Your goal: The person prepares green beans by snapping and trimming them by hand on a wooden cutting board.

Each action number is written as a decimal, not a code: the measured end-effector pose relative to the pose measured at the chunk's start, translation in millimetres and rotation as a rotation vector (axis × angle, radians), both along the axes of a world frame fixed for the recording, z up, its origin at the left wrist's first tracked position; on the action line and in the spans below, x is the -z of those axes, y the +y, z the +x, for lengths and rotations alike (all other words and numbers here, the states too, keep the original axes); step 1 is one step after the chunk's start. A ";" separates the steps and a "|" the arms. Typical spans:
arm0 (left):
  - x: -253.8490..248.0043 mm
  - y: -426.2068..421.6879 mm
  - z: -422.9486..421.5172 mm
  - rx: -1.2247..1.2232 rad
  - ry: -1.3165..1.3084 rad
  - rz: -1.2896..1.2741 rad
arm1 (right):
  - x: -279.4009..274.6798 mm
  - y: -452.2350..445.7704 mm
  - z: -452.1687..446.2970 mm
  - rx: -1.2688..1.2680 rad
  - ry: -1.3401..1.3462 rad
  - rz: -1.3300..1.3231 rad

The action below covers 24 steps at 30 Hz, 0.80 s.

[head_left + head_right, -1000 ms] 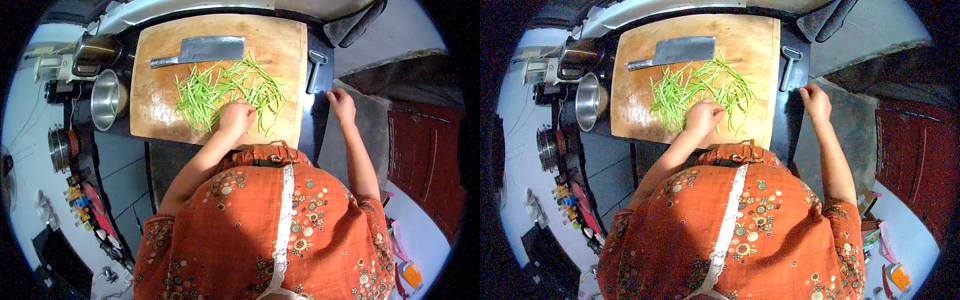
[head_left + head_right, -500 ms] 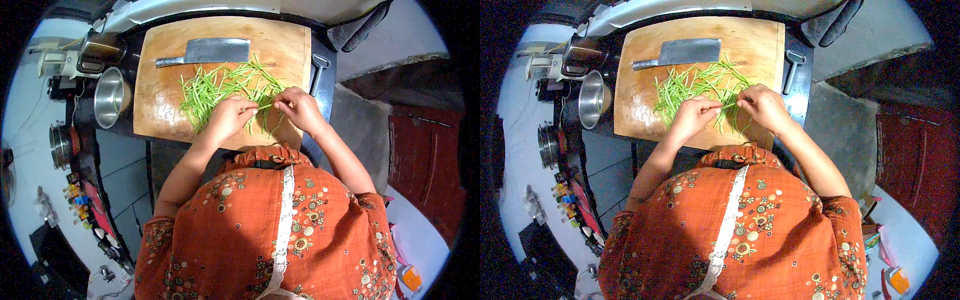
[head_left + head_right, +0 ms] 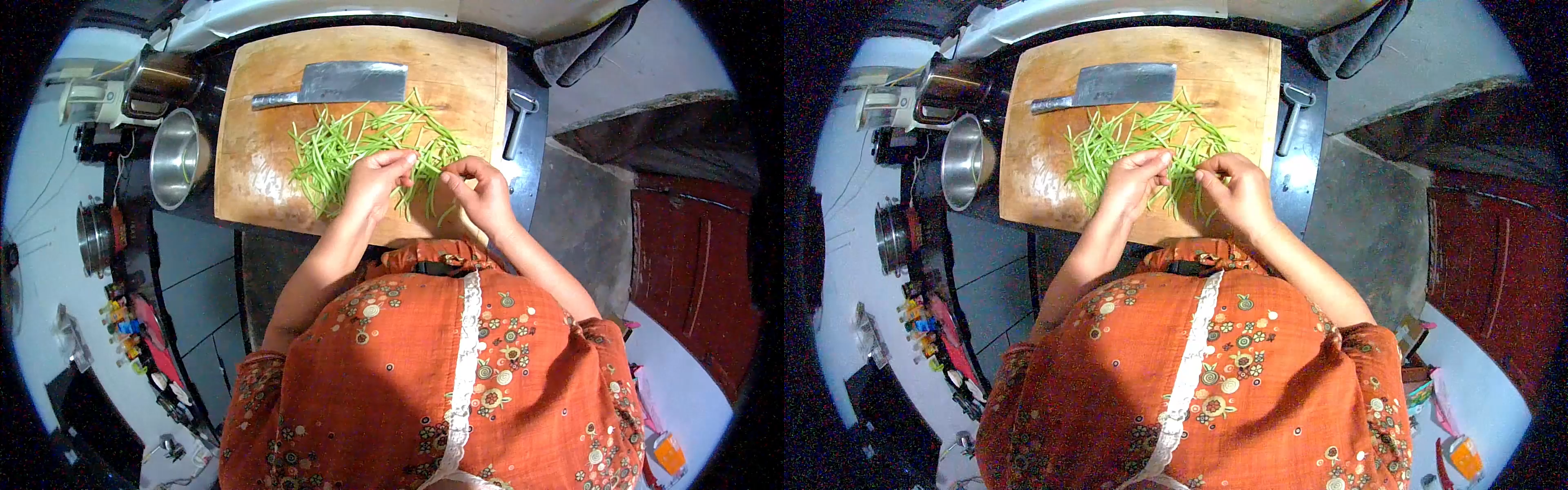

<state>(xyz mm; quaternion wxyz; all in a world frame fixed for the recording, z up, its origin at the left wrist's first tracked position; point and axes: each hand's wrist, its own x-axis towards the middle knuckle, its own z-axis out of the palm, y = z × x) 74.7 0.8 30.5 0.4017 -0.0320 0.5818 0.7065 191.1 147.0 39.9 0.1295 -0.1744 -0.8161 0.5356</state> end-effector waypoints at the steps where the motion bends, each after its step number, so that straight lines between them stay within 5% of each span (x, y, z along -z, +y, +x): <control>1: 2.8 -1.1 -3.7 -0.016 -0.023 0.039 | 3.5 1.9 0.8 0.028 -0.009 -0.083; 6: 13.6 -19.9 -33.9 -0.031 -0.021 0.084 | 7.7 20.3 10.4 0.043 -0.105 -0.296; 9: 17.5 -27.5 -47.5 -0.084 0.118 -0.123 | 16.6 28.8 13.5 0.080 -0.047 -0.492; 14: 21.3 -26.4 -38.3 0.136 0.653 -0.480 | 15.1 26.4 8.0 0.009 -0.036 -0.763; 20: -16.0 7.1 2.6 0.199 0.588 -0.038 | 14.4 12.9 -1.2 -0.053 -0.128 -1.120; 24: -19.8 12.7 9.5 0.157 0.642 -0.064 | 3.6 2.3 -5.4 -0.028 -0.092 -0.858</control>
